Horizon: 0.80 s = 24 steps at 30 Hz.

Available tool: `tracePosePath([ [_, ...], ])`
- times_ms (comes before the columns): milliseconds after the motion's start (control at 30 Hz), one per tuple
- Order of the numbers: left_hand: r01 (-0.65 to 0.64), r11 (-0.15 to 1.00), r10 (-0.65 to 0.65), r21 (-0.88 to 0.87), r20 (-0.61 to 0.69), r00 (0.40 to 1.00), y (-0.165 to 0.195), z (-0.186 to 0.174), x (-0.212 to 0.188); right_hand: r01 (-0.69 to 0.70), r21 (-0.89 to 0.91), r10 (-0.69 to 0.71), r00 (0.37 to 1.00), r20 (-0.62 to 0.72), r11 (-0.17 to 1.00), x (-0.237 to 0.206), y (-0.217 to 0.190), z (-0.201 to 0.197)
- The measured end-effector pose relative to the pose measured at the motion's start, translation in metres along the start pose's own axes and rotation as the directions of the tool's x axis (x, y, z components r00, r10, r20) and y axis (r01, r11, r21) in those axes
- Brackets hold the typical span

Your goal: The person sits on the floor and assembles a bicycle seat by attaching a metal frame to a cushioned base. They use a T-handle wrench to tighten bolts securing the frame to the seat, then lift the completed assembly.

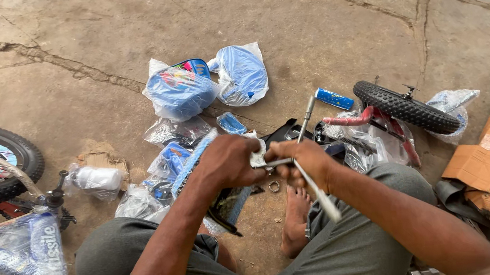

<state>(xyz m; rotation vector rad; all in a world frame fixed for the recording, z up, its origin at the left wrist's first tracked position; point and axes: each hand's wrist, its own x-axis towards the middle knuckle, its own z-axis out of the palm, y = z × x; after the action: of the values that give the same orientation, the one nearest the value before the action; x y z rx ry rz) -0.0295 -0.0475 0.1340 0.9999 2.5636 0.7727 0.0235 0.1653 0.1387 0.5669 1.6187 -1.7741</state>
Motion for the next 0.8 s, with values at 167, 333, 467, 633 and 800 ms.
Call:
tracePosePath([
  [167, 0.481, 0.862, -0.470, 0.160, -0.101, 0.877, -0.038, -0.025, -0.013, 0.092, -0.134, -0.104, 0.991, -0.079, 0.987, 0.015, -0.002, -0.018],
  [333, 0.479, 0.877, -0.480, -0.039, -0.017, 0.877, -0.061, -0.035, -0.012, 0.321, -0.447, -0.319, 0.944, 0.084, 0.835, 0.011, -0.011, -0.023],
  [467, 0.475, 0.877, -0.474, -0.065, 0.035, 0.880, -0.057, -0.027, 0.000, 0.653, -0.747, -0.710, 0.468, 0.526, -0.123, 0.004, -0.018, -0.022],
  [633, 0.490, 0.871, -0.488, -0.014, 0.071, 0.870, -0.050, -0.026, 0.013, 0.553, -0.743, -0.507, 0.548, 0.665, -0.378, 0.004, -0.038, -0.020],
  [800, 0.443, 0.896, -0.443, 0.019, 0.068, 0.894, -0.044, -0.022, 0.020, 0.501, -0.675, -0.333, 0.610, 0.719, -0.542, 0.005, -0.047, -0.008],
])
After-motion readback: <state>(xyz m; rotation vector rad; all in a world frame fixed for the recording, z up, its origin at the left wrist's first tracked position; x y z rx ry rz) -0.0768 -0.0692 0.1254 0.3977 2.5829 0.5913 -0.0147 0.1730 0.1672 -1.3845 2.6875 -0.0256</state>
